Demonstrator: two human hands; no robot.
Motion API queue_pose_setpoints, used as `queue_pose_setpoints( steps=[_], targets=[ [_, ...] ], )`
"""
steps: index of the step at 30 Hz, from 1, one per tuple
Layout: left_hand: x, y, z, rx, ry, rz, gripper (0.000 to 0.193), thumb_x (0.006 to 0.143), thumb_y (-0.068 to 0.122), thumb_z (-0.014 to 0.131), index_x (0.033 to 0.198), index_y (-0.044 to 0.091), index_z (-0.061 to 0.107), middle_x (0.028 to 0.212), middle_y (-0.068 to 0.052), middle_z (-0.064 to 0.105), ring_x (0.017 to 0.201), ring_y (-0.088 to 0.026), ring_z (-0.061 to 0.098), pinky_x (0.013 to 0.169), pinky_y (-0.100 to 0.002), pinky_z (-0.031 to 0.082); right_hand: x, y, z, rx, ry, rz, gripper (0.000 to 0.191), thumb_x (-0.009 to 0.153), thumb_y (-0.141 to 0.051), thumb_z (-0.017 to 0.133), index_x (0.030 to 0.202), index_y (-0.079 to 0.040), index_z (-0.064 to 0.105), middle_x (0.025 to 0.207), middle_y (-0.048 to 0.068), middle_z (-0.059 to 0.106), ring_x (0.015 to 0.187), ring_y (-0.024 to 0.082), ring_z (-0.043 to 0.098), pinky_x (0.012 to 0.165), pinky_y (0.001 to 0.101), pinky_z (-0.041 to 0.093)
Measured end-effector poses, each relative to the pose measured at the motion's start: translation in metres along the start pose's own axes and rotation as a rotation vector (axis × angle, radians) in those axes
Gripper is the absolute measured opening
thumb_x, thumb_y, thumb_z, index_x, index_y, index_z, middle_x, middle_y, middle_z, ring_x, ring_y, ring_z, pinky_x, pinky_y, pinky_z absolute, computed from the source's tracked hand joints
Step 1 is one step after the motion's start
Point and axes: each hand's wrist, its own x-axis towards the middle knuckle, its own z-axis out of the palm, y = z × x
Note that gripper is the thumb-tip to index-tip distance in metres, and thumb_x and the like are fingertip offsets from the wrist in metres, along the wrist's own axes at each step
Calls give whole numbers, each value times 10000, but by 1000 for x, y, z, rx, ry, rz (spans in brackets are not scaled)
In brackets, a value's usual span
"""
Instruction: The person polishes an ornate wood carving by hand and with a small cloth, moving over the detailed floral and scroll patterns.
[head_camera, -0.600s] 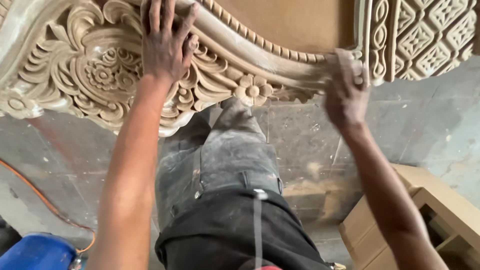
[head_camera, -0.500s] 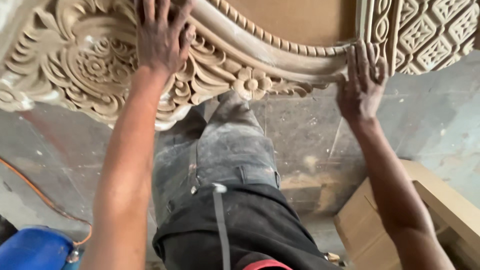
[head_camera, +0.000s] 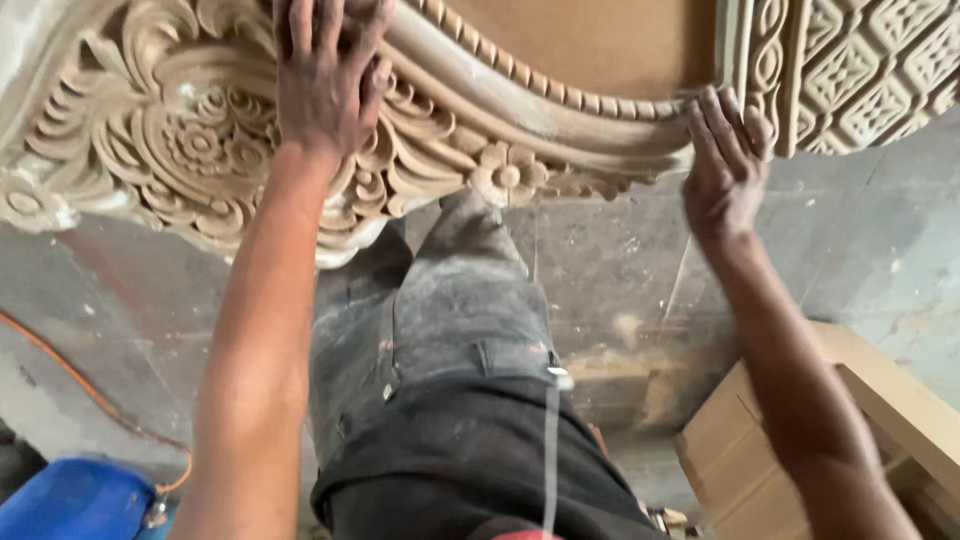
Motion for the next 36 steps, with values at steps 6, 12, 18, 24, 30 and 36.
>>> queue_pose_setpoints(
  steps=[6,12,18,24,30,36],
  targets=[
    [-1,-5,3,-2,-25,-11,551,1098,283,586,1627,212,451,1617,-262,379,1476,-514,267,1239,-655,192,-13,-91,60,152,57,145,478,1120,-194,390,1513,70,454,1558,273,469,1493,376,407,1245,505,315],
    [-4,-1,2,-30,36,34,560,1127,274,554,1672,218,441,1661,-243,350,1514,-494,256,1275,-652,191,-8,-39,25,-5,-64,373,444,1135,-163,395,1536,3,492,1574,192,508,1497,292,455,1275,497,330],
    [-7,0,0,18,-6,18,527,1149,300,511,1659,195,428,1676,-260,326,1514,-509,242,1268,-663,177,-5,-125,53,-18,123,254,440,1111,-233,429,1459,11,543,1486,229,567,1404,348,522,1141,472,444],
    [-8,-1,5,-8,-13,-5,541,1152,319,477,1682,222,423,1662,-253,333,1506,-505,250,1268,-658,187,-33,-3,71,5,258,-132,216,1133,-39,556,1286,-111,691,1252,82,739,1036,165,670,817,340,494],
    [-9,-6,13,42,-56,-67,544,1170,375,476,1690,295,340,1680,-211,323,1519,-488,226,1263,-658,169,-6,54,30,273,79,-82,138,1111,52,532,1030,-45,587,1024,85,641,906,228,595,838,399,494],
    [-8,-13,20,79,-81,-96,551,1185,406,449,1708,335,291,1703,-183,295,1540,-484,209,1276,-653,157,25,26,-3,259,84,-199,138,979,-39,709,984,-26,572,1153,112,601,948,311,633,845,442,521]
  ],
)
